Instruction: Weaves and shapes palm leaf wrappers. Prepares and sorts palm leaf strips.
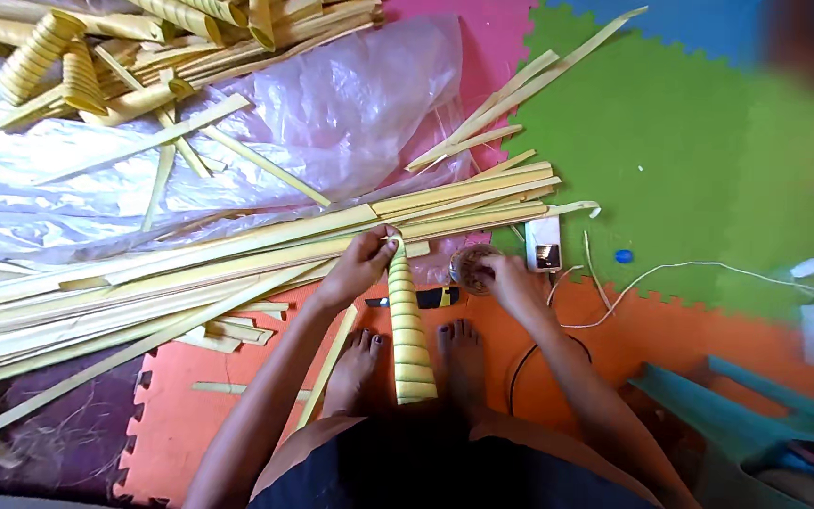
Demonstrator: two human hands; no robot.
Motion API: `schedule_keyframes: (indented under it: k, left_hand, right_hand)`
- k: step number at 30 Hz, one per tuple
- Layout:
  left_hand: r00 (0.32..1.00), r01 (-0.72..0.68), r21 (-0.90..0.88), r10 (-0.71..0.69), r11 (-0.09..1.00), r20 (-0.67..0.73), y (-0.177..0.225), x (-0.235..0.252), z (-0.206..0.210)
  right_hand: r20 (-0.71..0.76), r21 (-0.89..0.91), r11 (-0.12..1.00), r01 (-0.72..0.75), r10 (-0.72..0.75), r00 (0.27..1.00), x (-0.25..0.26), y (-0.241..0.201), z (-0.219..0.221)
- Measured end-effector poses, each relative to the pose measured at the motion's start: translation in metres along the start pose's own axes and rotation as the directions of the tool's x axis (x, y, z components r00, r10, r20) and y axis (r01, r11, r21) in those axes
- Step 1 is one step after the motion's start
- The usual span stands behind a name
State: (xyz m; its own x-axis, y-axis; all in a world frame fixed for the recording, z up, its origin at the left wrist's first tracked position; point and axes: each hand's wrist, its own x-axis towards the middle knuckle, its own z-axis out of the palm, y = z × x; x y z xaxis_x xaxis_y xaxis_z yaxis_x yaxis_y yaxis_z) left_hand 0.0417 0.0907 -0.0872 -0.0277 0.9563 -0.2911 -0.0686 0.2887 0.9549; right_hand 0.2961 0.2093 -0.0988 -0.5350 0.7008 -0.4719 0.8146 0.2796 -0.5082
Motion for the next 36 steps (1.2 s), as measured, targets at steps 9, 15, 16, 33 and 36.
schedule_keyframes:
  k: [9, 15, 16, 33, 36]
  left_hand:
    - [1.0, 0.005, -0.066, -0.007, 0.998, -0.021, 0.013, -0.003, -0.002]
    - [0.994, -0.102, -0.028, 0.101, 0.994, -0.034, 0.02, -0.006, 0.004]
    - [0.992, -0.121, -0.019, 0.121, 0.992, -0.036, 0.021, -0.006, 0.006]
    - [0.951, -0.307, 0.0, 0.306, 0.952, 0.048, 0.021, -0.001, 0.017]
    - [0.947, -0.318, -0.001, 0.318, 0.948, 0.047, 0.02, 0.0, 0.017]
  right_hand:
    - [0.002, -0.133, 0.937, 0.322, -0.324, 0.946, 0.011, 0.017, 0.023]
    - [-0.09, 0.038, 0.972, 0.231, -0.227, 0.97, -0.006, 0.016, 0.005]
    - [-0.094, 0.053, 0.978, 0.2, -0.195, 0.976, -0.009, 0.016, 0.001]
    - [-0.189, 0.092, 0.978, 0.185, -0.166, 0.968, -0.021, 0.016, -0.005]
    - [-0.197, 0.082, 0.985, 0.153, -0.135, 0.971, -0.022, 0.016, -0.005]
